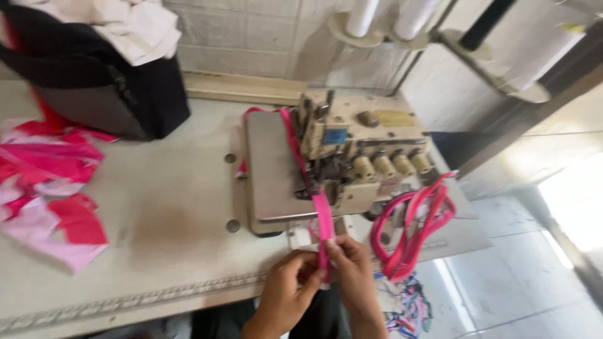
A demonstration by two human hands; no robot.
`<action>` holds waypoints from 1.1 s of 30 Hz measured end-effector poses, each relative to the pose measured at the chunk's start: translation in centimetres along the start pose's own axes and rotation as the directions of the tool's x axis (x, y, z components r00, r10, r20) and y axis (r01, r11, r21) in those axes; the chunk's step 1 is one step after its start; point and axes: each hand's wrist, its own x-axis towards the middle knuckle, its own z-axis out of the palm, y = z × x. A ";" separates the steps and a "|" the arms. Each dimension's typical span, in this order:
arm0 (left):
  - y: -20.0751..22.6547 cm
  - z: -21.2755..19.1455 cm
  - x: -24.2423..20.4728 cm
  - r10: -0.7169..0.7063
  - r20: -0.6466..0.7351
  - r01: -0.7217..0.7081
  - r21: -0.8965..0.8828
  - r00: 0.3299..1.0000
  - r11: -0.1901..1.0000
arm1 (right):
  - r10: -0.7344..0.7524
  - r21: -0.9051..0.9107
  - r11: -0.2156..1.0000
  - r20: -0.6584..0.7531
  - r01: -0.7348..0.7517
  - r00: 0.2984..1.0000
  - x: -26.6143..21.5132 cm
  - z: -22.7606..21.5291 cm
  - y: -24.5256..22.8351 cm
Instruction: Sewing and finishing the edges of pink fabric strips using an overlock sewing machine
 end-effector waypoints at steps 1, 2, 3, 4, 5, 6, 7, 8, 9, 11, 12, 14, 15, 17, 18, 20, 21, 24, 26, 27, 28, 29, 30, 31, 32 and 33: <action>-0.6 0.2 0.1 0.021 0.015 -0.021 -0.021 1.000 1.000 | -0.018 -0.018 1.000 -0.021 0.018 1.000 0.4 0.5 -0.8; -1.2 0.5 0.3 -0.021 -0.023 0.020 -0.027 1.000 0.999 | -0.002 0.020 1.000 0.002 0.001 1.000 0.8 1.1 -1.5; -1.9 0.6 0.3 -0.067 -0.065 0.065 -0.032 0.996 0.997 | 0.017 0.061 0.998 0.033 -0.019 0.999 1.2 1.8 -2.1; -1.4 0.9 0.9 -0.051 -0.054 0.049 -0.048 0.997 0.998 | 0.002 0.046 0.999 0.018 -0.003 1.000 1.4 1.8 -2.8; -0.9 0.7 1.1 -0.165 -0.030 0.163 -0.059 0.986 0.985 | 0.058 0.069 0.996 0.018 -0.059 0.998 1.5 2.3 -3.4; -0.4 0.4 1.3 -0.275 -0.004 0.275 -0.067 0.961 0.959 | 0.113 0.092 0.989 0.019 -0.115 0.993 1.5 2.8 -3.9; 0.4 0.0 1.6 -0.280 -0.011 0.279 -0.065 0.960 0.958 | 0.117 0.094 0.988 0.027 -0.119 0.993 1.2 2.9 -3.8; 1.2 -0.5 1.9 -0.342 0.050 0.345 -0.082 0.938 0.935 | 0.096 0.075 0.993 0.000 -0.096 0.995 1.0 3.1 -3.7; 2.1 -1.0 2.5 -0.396 0.109 0.406 -0.095 0.912 0.909 | 0.070 0.057 0.996 -0.024 -0.068 0.997 1.0 3.2 -3.6; 1.1 -1.0 2.8 -0.381 0.128 0.395 -0.104 0.915 0.913 | 0.114 0.114 0.986 0.047 -0.119 0.992 0.4 3.1 -3.5; 0.7 -1.0 3.0 -0.365 0.157 0.384 -0.114 0.918 0.916 | 0.155 0.164 0.972 0.110 -0.171 0.982 0.2 2.9 -3.4; 1.4 -1.4 2.6 -0.369 0.200 0.399 -0.145 0.908 0.905 | 0.167 0.139 0.973 0.139 -0.186 0.976 -0.7 2.9 -4.4; 1.7 -1.6 2.5 -0.365 0.242 0.411 -0.181 0.899 0.893 | 0.176 0.108 0.975 0.167 -0.195 0.970 -1.2 2.8 -4.9; 1.8 -1.9 2.1 -0.325 0.253 0.363 -0.123 0.911 0.923 | 0.129 0.048 0.989 0.168 -0.139 0.977 -1.8 2.2 -5.2; 1.9 -2.1 1.9 -0.280 0.264 0.307 -0.068 0.923 0.949 | 0.078 -0.014 0.997 0.175 -0.077 0.981 -2.2 1.9 -5.5; 1.4 -2.2 1.5 -0.285 0.314 0.329 -0.096 0.906 0.940 | 0.085 0.007 0.996 0.157 -0.088 0.984 -2.6 1.3 -5.2; 1.2 -2.2 1.3 -0.287 0.363 0.351 -0.123 0.886 0.928 | 0.093 0.028 0.995 0.138 -0.098 0.986 -2.9 1.0 -5.0; 1.7 -2.2 1.1 -0.178 0.345 0.282 -0.280 0.922 0.918 | 0.131 0.050 0.989 0.129 -0.139 0.983 -3.3 0.7 -5.1; 0.4 -1.8 1.0 -0.187 0.310 0.253 -0.190 0.932 0.949 | 0.133 0.071 0.987 0.128 -0.143 0.983 -2.5 0.9 -3.8; -0.2 -1.7 0.9 -0.191 0.277 0.225 -0.097 0.942 0.969 | 0.135 0.094 0.985 0.124 -0.148 0.983 -2.1 1.0 -3.2; -0.7 -1.5 0.8 -0.190 0.274 0.224 -0.095 0.943 0.970 | 0.133 0.095 0.985 0.127 -0.146 0.983 -1.5 1.3 -3.4; -1.3 -1.2 0.7 -0.168 0.226 0.205 -0.150 0.960 0.967 | 0.158 0.070 0.983 0.126 -0.168 0.979 -1.0 1.5 -3.5; -1.8 -0.9 0.6 -0.147 0.177 0.182 -0.204 0.973 0.962 | 0.183 0.045 0.981 0.125 -0.190 0.975 -0.5 1.7 -3.7; -1.8 -0.9 0.5 -0.142 0.178 0.178 -0.203 0.974 0.963 | 0.179 0.047 0.981 0.123 -0.186 0.976 0.0 1.9 -3.9; -1.7 -0.9 0.5 -0.138 0.164 0.170 -0.203 0.977 0.964 | 0.133 0.012 0.991 0.118 -0.135 0.984 0.6 2.1 -4.2; -1.7 -0.8 0.2 -0.139 0.147 0.167 -0.204 0.979 0.965 | 0.091 -0.026 0.996 0.118 -0.089 0.989 0.9 2.3 -4.4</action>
